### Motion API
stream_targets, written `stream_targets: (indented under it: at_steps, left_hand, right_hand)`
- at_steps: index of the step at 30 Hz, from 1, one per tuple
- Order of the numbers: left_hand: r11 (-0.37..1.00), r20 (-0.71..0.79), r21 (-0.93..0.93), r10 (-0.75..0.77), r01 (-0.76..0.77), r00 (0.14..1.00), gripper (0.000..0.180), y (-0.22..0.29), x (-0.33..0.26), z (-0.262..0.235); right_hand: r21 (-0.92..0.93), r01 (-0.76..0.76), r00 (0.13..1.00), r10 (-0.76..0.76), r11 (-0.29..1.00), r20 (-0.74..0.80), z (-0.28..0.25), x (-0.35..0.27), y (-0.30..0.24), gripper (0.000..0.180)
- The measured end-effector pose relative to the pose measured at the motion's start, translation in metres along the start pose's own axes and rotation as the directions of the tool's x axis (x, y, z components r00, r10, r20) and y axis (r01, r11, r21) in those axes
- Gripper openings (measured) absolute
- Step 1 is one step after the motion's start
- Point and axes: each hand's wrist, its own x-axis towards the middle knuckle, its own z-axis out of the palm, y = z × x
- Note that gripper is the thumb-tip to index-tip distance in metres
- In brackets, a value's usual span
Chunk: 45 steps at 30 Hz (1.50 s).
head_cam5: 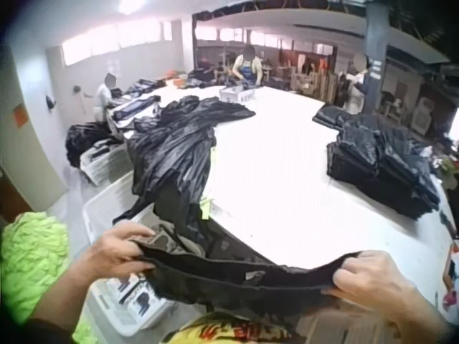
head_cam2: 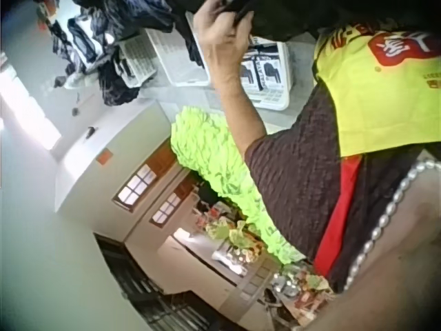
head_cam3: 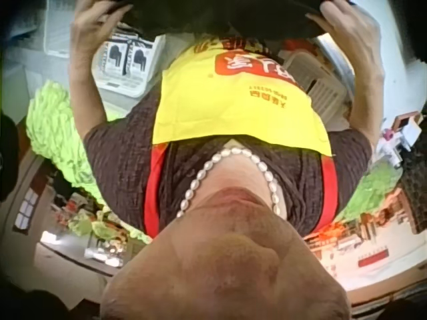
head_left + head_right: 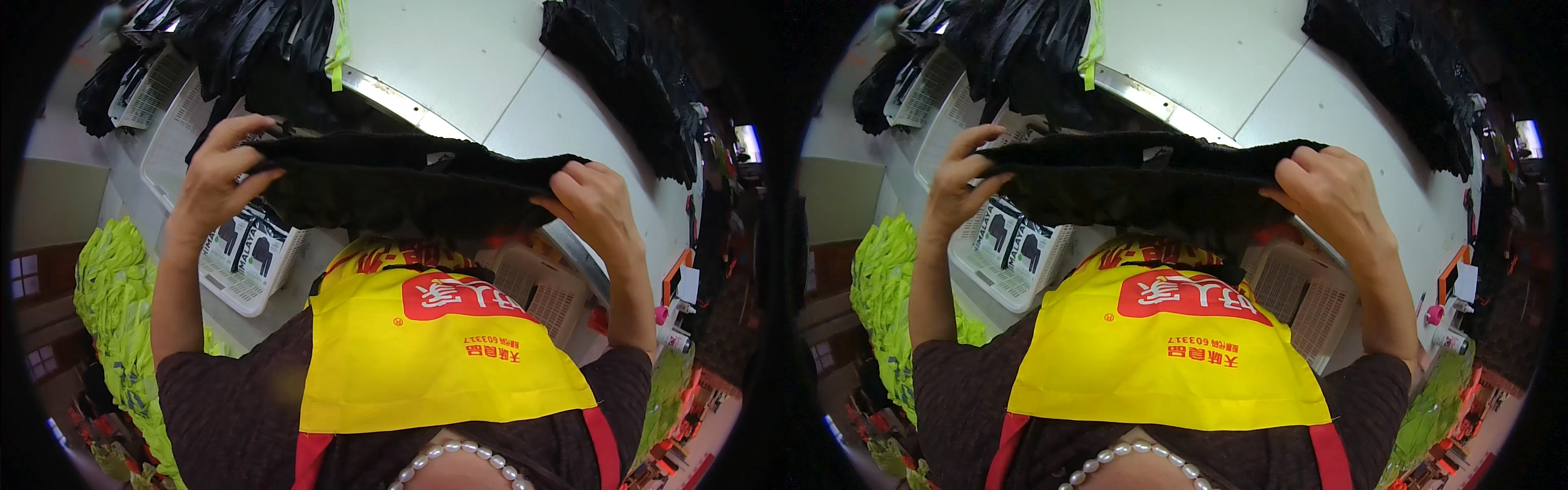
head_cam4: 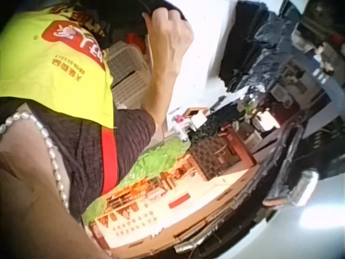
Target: The person repeatedly folds black trousers on a white table. They unfold each pair, smooth the fabric, fold the legs together, and then fold the garment in half or thirds before stacking it. The process is repeated for multiple trousers throughout the clip.
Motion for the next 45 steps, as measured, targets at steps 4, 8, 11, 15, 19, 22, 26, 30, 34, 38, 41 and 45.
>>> stream_targets:
  at_steps: [4, 8, 11, 15, 19, 22, 26, 30, 34, 38, 41, 45]
  left_hand:
    - [0.998, -0.209, -0.066, -0.011, -0.002, 0.978, 0.016, 0.017, 0.004, -0.043]
    - [0.923, -0.401, -0.351, 0.003, -0.156, 0.916, 0.011, 0.015, 0.014, -0.065]
    - [0.975, -0.104, -0.198, -0.121, 0.099, 0.987, 0.012, -0.02, 0.007, -0.068]
    - [0.965, -0.152, -0.251, -0.111, 0.07, 0.982, 0.011, -0.003, 0.003, -0.075]
    - [0.938, -0.314, -0.347, -0.128, 0.011, 0.941, 0.013, -0.001, -0.009, -0.089]
    - [0.954, -0.224, -0.249, -0.226, 0.168, 0.948, 0.015, -0.005, -0.027, -0.112]
    - [0.873, -0.356, -0.439, 0.049, -0.214, 0.933, 0.028, 0.007, -0.068, -0.173]
    - [0.979, -0.259, -0.204, -0.042, -0.013, 0.965, 0.029, -0.019, -0.01, -0.141]
    - [0.606, -0.02, -0.672, -0.589, 0.426, 0.808, 0.017, -0.09, 0.032, -0.092]
    - [0.226, -0.008, -0.961, -0.59, 0.156, 0.807, 0.016, -0.051, 0.045, -0.096]
    - [-0.055, -0.021, -0.997, -0.548, -0.061, 0.836, 0.018, -0.001, 0.047, -0.071]
    - [0.204, -0.29, -0.955, -0.519, -0.214, 0.804, 0.015, 0.058, 0.06, -0.022]
  right_hand:
    - [-0.046, 0.068, 0.982, -0.075, 0.997, -0.174, -0.056, 0.005, -0.007, 0.032]
    - [0.26, 0.053, 0.988, -0.013, 0.964, -0.152, -0.078, -0.003, 0.006, 0.03]
    - [0.571, -0.365, 0.922, 0.199, 0.735, 0.333, -0.037, -0.004, 0.035, 0.029]
    - [0.568, 0.007, 0.99, 0.076, 0.823, -0.122, -0.005, 0.01, 0.033, 0.023]
    - [0.908, -0.21, 0.977, 0.059, 0.363, 0.203, -0.004, 0.007, 0.028, 0.021]
    - [0.773, -0.332, 0.926, 0.344, 0.54, 0.157, -0.022, 0.008, 0.018, 0.022]
    - [0.723, 0.399, 0.854, 0.059, 0.564, -0.517, -0.093, -0.006, -0.001, 0.029]
    - [0.789, 0.202, 0.978, -0.16, 0.58, -0.133, -0.065, 0.067, 0.062, 0.017]
    - [0.544, -0.112, 0.98, 0.183, 0.831, -0.078, -0.028, 0.127, 0.097, 0.023]
    - [0.718, -0.15, 0.893, 0.405, 0.68, -0.197, -0.051, 0.135, 0.085, 0.032]
    - [0.741, -0.107, 0.901, 0.38, 0.663, -0.21, -0.065, 0.135, 0.037, 0.046]
    - [0.809, 0.083, 0.93, 0.247, 0.582, -0.273, -0.062, 0.133, -0.03, 0.043]
